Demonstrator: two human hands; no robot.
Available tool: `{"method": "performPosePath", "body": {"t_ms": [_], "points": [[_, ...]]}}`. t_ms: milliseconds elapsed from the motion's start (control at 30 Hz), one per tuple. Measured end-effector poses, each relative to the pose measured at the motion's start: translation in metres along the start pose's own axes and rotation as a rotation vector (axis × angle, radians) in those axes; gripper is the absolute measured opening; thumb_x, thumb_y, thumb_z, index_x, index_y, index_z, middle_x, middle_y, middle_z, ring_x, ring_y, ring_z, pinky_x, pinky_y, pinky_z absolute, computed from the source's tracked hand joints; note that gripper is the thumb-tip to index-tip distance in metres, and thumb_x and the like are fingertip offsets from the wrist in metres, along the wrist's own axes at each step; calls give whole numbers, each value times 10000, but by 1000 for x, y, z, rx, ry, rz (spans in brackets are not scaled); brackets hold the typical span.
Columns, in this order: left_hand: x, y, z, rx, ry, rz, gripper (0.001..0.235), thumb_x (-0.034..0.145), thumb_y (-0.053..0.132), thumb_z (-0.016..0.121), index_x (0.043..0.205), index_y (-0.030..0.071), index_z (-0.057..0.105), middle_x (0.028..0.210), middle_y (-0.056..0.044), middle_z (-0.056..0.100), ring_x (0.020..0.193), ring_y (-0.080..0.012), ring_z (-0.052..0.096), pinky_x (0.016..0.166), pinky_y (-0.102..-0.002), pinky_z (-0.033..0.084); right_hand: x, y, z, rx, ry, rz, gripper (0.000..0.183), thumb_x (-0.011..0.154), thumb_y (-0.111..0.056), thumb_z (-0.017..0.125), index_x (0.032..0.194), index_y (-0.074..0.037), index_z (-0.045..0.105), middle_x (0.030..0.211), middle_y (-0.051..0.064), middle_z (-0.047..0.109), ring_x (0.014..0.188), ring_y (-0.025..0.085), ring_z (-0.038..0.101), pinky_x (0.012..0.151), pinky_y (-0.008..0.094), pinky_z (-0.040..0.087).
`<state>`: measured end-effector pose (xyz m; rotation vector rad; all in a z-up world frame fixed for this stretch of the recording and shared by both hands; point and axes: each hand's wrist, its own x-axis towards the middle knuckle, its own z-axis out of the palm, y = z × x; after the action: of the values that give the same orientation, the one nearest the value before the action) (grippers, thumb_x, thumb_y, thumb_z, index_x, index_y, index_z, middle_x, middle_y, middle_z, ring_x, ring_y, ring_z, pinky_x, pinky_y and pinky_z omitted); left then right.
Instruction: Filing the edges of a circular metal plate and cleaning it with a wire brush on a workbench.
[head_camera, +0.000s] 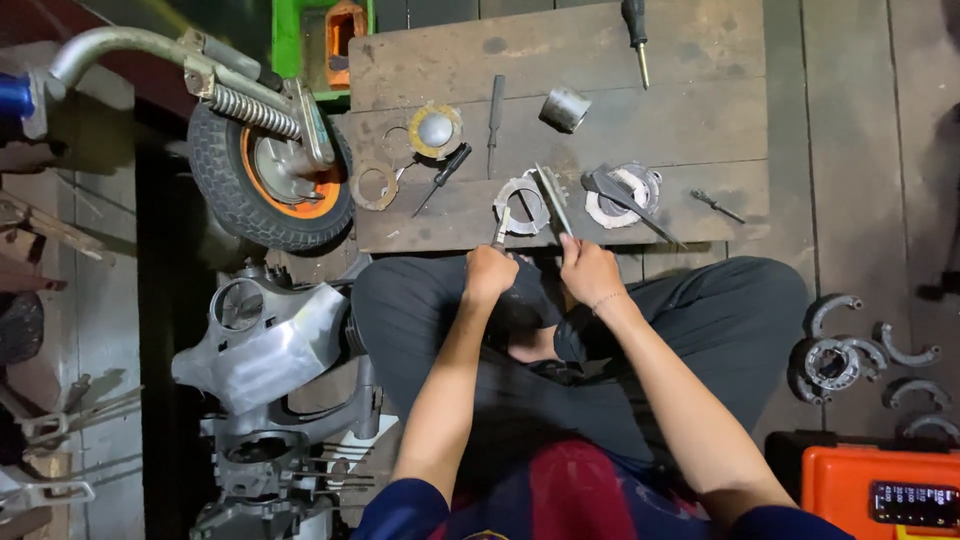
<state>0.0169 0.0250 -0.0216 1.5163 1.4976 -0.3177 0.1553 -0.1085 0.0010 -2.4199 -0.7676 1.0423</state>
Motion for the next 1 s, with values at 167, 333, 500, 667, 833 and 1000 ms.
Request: {"method": "performPosePath", "body": {"t_ms": [167,333,500,667,833,1000], "points": [[16,-3,7,35,9,-24,445,965,218,601,1199,-154,670,1077,-325,714,938,-389,751,667,-411,636,-52,13,1,21,-75,50,685,1064,-544,329,1211,32,670,1067,381,702,1155,533,634,1012,605,500],[23,-12,13,43,-4,-33,469,965,222,596,1233,-159,650,1087,-333,707,928,-391,750,664,-436,638,-29,-2,-5,14,-85,38,641,1068,-546,315,1258,-20,629,1081,380,694,1186,520,618,1026,594,498],[14,-5,8,46,13,-16,451,962,205,610,1204,-173,651,1053,-333,714,926,-387,751,654,-410,637,-6,-1,5,-5,-27,-10,710,1076,-527,331,1145,78,697,1041,391,698,1121,538,650,964,599,522],[19,-5,11,67,22,1,475,950,214,628,1213,-182,643,1159,-348,684,1048,-428,718,777,-464,630,-58,-9,-11,-46,-117,97,721,1047,-585,324,1253,17,665,1133,392,685,1189,513,633,1025,580,506],[5,-1,9,51,20,-1,504,954,237,628,1204,-200,638,1175,-361,665,1085,-430,702,799,-476,623,-4,-6,1,-11,-74,52,691,1048,-537,360,1203,51,688,1104,388,688,1172,515,636,994,579,517],[29,-12,25,57,46,-9,479,930,219,653,1196,-179,654,1170,-359,674,1103,-440,694,848,-458,617,-28,1,1,7,-62,74,647,1049,-524,368,1175,41,656,1069,418,679,1134,552,642,974,612,513]]}}
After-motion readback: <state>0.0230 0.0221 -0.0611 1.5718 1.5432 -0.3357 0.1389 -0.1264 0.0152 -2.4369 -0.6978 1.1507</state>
